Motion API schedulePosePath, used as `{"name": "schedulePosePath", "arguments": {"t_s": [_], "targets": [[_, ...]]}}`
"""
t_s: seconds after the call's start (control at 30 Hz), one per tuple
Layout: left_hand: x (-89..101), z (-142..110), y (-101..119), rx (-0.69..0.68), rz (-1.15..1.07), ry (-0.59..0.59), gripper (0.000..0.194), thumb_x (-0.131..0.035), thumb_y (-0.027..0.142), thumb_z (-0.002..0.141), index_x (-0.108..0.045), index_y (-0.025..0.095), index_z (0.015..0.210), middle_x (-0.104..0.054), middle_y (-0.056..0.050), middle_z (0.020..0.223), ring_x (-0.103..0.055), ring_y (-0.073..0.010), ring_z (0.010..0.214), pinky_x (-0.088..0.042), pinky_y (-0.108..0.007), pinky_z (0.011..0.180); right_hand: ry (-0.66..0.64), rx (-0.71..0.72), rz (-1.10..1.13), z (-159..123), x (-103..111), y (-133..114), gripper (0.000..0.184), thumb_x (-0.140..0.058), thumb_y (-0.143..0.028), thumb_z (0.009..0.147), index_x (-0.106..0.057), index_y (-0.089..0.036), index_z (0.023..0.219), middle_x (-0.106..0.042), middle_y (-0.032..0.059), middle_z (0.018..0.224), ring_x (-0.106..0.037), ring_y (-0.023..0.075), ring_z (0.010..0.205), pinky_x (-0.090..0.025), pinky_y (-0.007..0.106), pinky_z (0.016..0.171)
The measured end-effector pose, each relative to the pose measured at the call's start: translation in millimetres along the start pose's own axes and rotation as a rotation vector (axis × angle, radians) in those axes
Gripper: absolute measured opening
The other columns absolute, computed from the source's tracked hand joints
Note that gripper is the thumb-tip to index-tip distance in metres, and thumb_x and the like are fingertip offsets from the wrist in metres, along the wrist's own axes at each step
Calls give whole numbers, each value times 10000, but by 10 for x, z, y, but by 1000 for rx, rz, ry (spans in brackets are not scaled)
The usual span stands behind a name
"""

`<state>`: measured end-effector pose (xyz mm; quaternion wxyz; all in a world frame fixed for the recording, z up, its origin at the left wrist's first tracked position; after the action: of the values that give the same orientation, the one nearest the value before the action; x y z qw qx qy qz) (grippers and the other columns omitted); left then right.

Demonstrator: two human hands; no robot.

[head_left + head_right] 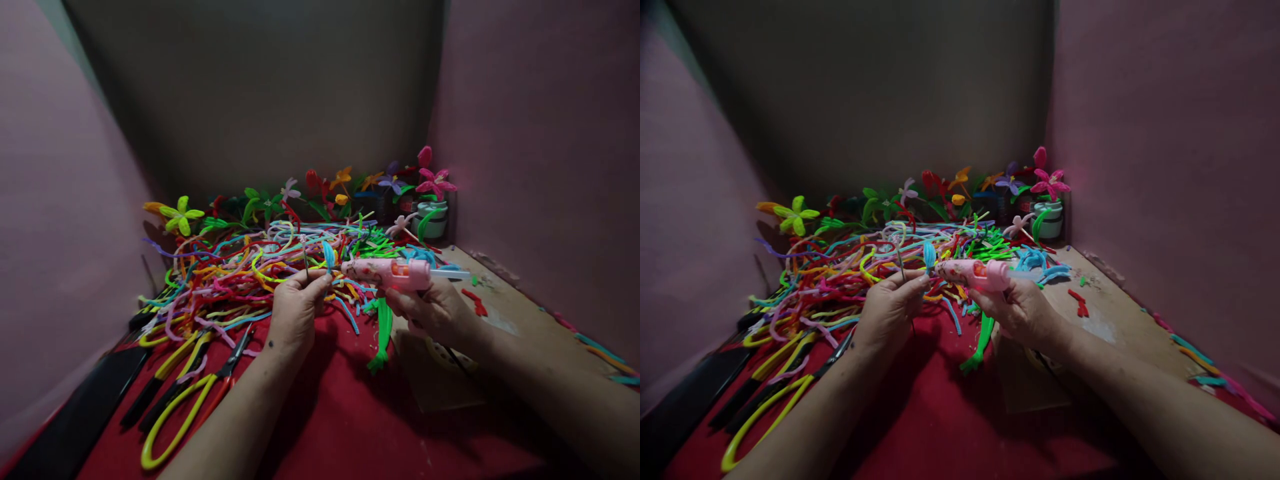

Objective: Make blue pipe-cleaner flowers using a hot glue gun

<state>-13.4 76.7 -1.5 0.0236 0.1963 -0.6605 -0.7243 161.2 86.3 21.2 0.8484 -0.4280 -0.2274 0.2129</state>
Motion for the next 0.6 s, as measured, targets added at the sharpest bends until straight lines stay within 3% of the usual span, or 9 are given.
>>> {"name": "schedulePosePath", "arguments": {"t_s": [0.6], "targets": [[-7, -2, 1, 37, -45, 5, 182, -721, 226, 584, -622, 121, 695, -465, 66, 455, -296, -8, 365, -188, -159, 372, 3, -40, 3, -1, -4, 12, 340, -469, -300, 879, -549, -277, 1209, -522, 16, 1297, -444, 205, 1229, -306, 371, 1079]]}}
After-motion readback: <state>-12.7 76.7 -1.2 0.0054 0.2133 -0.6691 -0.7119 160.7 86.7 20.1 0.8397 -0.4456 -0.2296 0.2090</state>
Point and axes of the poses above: each hand's wrist, its own z-axis towards the middle knuckle, its own x-axis out of the back of the hand, y = z × x, the point moved 4 cm from there along z, towards the middle knuckle
